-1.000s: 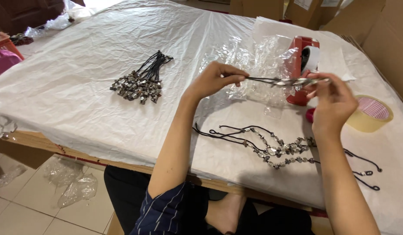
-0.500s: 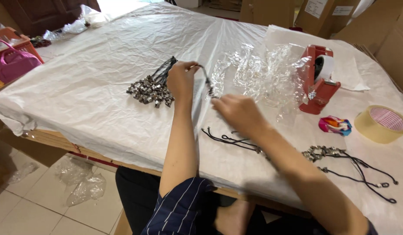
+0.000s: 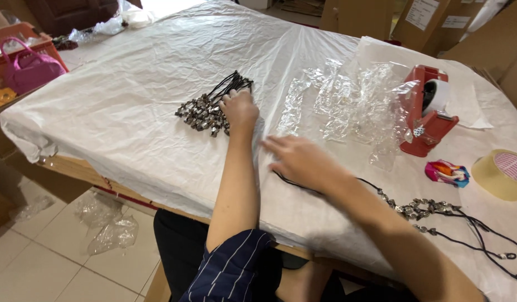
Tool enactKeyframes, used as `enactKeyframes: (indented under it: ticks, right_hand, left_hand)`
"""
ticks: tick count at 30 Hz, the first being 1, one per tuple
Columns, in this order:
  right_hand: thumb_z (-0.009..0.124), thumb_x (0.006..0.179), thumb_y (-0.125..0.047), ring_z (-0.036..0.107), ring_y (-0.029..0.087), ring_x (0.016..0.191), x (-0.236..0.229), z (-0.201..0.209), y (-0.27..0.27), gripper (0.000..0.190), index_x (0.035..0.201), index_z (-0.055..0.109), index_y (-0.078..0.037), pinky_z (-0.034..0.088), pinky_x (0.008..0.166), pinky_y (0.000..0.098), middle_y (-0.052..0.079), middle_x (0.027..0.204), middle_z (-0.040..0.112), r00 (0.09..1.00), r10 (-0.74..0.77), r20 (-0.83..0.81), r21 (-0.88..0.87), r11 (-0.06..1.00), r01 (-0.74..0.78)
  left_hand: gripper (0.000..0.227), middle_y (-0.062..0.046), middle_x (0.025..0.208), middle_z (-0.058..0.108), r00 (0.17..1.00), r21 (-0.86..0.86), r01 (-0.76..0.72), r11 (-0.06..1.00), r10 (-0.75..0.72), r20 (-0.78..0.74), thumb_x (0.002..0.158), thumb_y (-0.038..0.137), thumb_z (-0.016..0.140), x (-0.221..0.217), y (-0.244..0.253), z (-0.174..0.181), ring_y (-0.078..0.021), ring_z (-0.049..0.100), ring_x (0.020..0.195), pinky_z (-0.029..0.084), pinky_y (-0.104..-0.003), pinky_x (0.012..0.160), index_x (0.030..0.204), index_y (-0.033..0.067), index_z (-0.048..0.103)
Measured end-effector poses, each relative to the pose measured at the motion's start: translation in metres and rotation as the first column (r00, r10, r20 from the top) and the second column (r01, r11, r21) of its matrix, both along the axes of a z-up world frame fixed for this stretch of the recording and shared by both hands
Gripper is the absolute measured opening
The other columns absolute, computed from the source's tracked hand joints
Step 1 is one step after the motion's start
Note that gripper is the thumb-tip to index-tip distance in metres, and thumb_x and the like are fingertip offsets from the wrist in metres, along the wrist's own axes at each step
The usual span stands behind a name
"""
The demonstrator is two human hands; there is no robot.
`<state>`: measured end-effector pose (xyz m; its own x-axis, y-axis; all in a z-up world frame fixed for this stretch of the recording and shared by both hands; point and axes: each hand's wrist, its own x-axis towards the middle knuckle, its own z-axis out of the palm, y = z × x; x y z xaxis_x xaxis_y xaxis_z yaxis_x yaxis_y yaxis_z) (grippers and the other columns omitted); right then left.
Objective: The person places individual beaded necklaces into clear plastic sleeves, uses a handheld tape dispenser to seal the sleeves, and then gathers the packaged items together.
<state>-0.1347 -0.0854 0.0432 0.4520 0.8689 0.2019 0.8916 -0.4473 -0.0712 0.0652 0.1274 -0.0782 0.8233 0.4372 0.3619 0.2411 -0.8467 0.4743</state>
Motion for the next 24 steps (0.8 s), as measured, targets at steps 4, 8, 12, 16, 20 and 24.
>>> enactKeyframes:
  ticks: [4,8,12,16,20,24]
  right_hand:
    - [0.054,0.103,-0.034,0.062,0.035,0.126,0.011,-0.004,-0.047,0.044,0.139,0.060,-0.011,0.055,0.097,0.0463,0.015,0.140,0.062,0.986,-0.164,-0.012,-0.028,0.986,0.164]
    - [0.062,0.100,-0.029,0.071,0.034,0.109,0.017,-0.013,-0.094,0.022,0.116,0.073,-0.017,0.059,0.088,0.0454,0.005,0.122,0.073,0.964,-0.265,0.027,0.241,0.937,0.251]
    - [0.063,0.101,-0.028,0.073,0.030,0.104,0.027,-0.021,-0.121,0.016,0.107,0.075,-0.020,0.059,0.084,0.0423,0.000,0.116,0.076,0.938,-0.341,0.056,0.296,0.903,0.311]
    - [0.063,0.102,-0.031,0.073,0.030,0.102,0.036,-0.025,-0.135,0.018,0.108,0.075,-0.020,0.060,0.082,0.0433,0.001,0.116,0.075,0.922,-0.379,0.085,0.285,0.896,0.341]
    - [0.061,0.103,-0.033,0.074,0.032,0.100,0.037,-0.021,-0.144,0.022,0.112,0.076,-0.021,0.059,0.083,0.0463,0.003,0.116,0.075,0.899,-0.432,0.078,0.272,0.876,0.398]
    - [0.063,0.101,-0.029,0.073,0.038,0.098,0.017,0.004,-0.140,0.021,0.111,0.076,-0.015,0.057,0.082,0.0500,0.010,0.110,0.076,0.902,-0.429,0.043,0.287,0.871,0.400]
  left_hand:
    - [0.028,-0.015,0.128,0.062,0.989,0.059,-0.103,0.993,0.108,-0.102,0.094,0.022,0.055,-0.010,-0.003,0.013,-0.0408,0.054,0.123,0.039,-0.055,0.105,0.114,0.0169,0.074]
    - [0.027,-0.013,0.108,0.074,0.998,-0.016,-0.016,1.000,0.015,-0.056,0.094,0.018,0.053,0.021,0.010,-0.018,-0.0359,0.066,0.110,0.043,-0.051,0.095,0.105,0.0190,0.078]
    - [0.028,-0.008,0.108,0.077,0.996,-0.019,0.058,0.998,-0.059,-0.061,0.097,0.019,0.055,-0.014,-0.005,0.018,-0.0342,0.066,0.108,0.044,-0.046,0.094,0.110,0.0238,0.080]
    - [0.036,0.003,0.109,0.077,0.997,0.188,-0.008,0.982,-0.007,0.082,0.099,0.016,0.053,-0.015,-0.003,0.017,-0.0266,0.068,0.109,0.048,-0.047,0.095,0.113,0.0388,0.077]
    - [0.022,-0.010,0.102,0.069,0.969,0.129,-0.022,0.991,-0.011,0.245,0.083,0.023,0.074,-0.014,-0.014,0.018,-0.0348,0.067,0.100,0.056,-0.048,0.082,0.105,0.0217,0.076]
    - [0.016,-0.007,0.094,0.076,0.988,0.154,0.028,0.988,-0.004,-0.152,0.083,0.030,0.071,0.005,-0.023,0.002,-0.0319,0.075,0.097,0.060,-0.049,0.079,0.096,0.0214,0.076]
